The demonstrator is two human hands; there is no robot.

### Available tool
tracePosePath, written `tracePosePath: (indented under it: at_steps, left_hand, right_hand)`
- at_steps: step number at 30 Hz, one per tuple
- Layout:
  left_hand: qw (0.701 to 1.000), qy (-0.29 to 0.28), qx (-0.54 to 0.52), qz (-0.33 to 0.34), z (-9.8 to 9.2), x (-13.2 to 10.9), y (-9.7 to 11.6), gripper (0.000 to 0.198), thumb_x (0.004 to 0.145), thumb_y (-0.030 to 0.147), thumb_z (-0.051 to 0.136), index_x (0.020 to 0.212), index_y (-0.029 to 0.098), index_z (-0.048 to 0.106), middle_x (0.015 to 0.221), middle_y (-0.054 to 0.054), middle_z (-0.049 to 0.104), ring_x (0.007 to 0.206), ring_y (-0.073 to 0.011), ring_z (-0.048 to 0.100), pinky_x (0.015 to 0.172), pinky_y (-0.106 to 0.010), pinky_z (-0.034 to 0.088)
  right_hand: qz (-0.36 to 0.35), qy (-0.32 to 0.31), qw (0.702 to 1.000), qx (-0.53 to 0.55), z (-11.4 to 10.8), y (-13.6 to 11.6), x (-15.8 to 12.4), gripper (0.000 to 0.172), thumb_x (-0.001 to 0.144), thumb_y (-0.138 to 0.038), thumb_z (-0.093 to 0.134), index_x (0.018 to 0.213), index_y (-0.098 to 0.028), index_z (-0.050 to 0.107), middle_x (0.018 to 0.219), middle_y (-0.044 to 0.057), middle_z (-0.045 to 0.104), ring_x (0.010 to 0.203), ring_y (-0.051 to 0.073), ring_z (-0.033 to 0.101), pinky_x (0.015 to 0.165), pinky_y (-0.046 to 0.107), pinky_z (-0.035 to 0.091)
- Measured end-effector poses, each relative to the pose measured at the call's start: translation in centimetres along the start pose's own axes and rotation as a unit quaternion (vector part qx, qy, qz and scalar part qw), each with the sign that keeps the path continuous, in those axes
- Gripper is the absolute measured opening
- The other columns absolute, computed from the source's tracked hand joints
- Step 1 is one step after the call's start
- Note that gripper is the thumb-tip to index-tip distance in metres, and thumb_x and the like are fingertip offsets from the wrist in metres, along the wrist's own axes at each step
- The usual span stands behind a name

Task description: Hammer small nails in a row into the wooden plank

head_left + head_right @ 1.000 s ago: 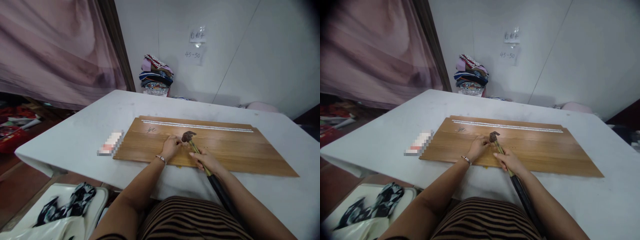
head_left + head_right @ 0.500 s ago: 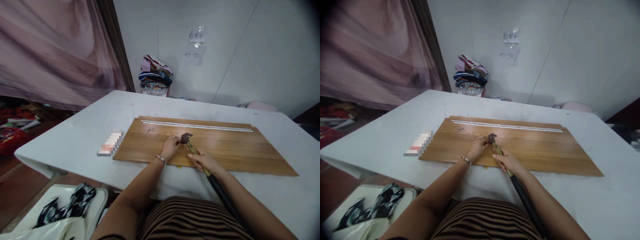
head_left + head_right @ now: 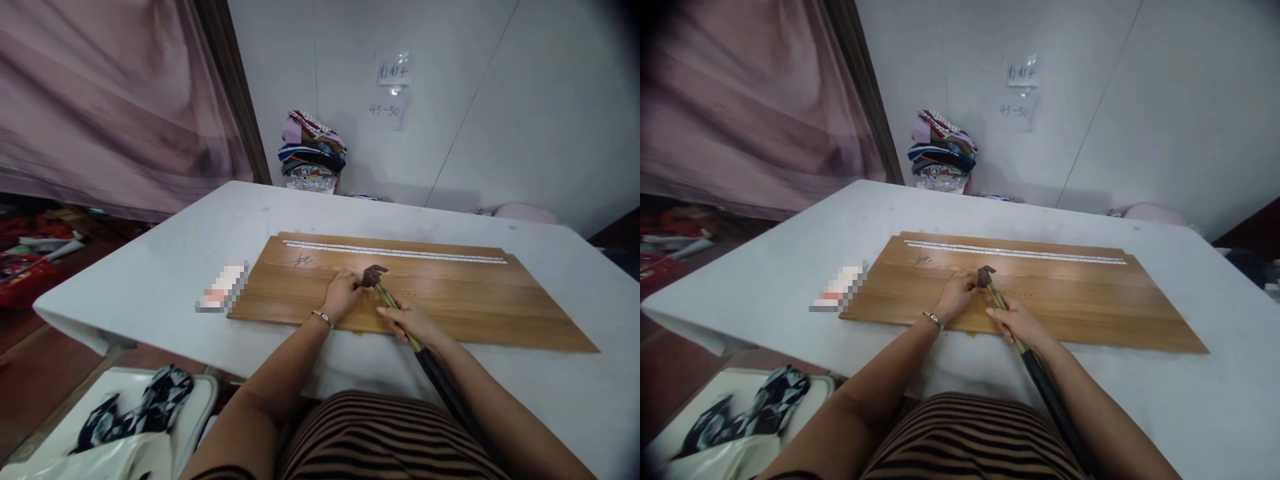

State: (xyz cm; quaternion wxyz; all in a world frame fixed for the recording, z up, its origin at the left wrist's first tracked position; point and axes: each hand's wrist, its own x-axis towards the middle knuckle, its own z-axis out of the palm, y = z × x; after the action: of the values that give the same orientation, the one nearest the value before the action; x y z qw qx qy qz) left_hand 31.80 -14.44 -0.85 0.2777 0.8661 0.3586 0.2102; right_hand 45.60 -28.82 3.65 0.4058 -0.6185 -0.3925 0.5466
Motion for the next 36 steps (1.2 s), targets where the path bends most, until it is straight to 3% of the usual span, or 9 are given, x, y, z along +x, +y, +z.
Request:
tracePosePath:
  at_steps: [14,18,23,27,36]
  left_hand:
    - [1.0,0.007,-0.003,-0.01,0.0,-0.1,0.0,0.011,0.084,0.017,0.064,0.079,0.021,0.073,0.091,-0.004,0.069,0.096,-0.0186,0.06,0.091,-0.03,0.047]
    - [1.0,0.011,-0.005,-0.008,0.0,-0.2,0.0,0.011,0.083,0.016,0.065,0.088,0.022,0.074,0.095,-0.004,0.068,0.1,-0.0198,0.06,0.093,-0.032,0.047]
    - [1.0,0.021,0.019,0.002,-0.4,-1.2,0.3,0.014,0.082,0.016,0.067,0.095,0.02,0.071,0.104,-0.007,0.066,0.106,-0.0222,0.057,0.097,-0.035,0.045]
    - [0.997,0.043,0.059,-0.027,-0.8,-2.5,0.0,0.016,0.083,0.021,0.068,0.099,0.019,0.07,0.105,-0.009,0.065,0.105,-0.0243,0.057,0.097,-0.038,0.044]
    - [0.996,0.049,0.064,-0.025,-0.8,-3.7,-1.1,0.01,0.087,0.02,0.062,0.084,0.02,0.071,0.095,-0.006,0.065,0.098,-0.0215,0.056,0.091,-0.035,0.044]
  right_hand:
    - [-0.009,0.001,1.0,0.012,-0.2,-0.1,-0.1,0.053,0.074,-0.052,0.066,0.112,-0.017,0.054,0.038,-0.014,0.041,0.028,0.008,0.033,0.032,0.019,0.025]
    - [-0.022,0.009,0.999,0.032,-0.4,-0.9,-0.8,0.057,0.073,-0.052,0.068,0.116,-0.017,0.053,0.041,-0.014,0.041,0.029,0.008,0.033,0.031,0.02,0.027]
    - [-0.028,0.009,0.999,0.038,-0.6,-0.6,-1.0,0.055,0.073,-0.054,0.068,0.111,-0.018,0.052,0.041,-0.014,0.042,0.028,0.007,0.032,0.031,0.019,0.027]
    - [-0.011,0.003,0.999,0.046,-0.4,0.3,-0.6,0.056,0.073,-0.055,0.068,0.112,-0.018,0.051,0.038,-0.015,0.04,0.029,0.007,0.031,0.031,0.019,0.027]
    - [-0.006,0.005,0.999,0.051,0.3,0.2,-0.2,0.056,0.071,-0.054,0.068,0.111,-0.019,0.052,0.04,-0.014,0.042,0.028,0.007,0.032,0.03,0.019,0.027]
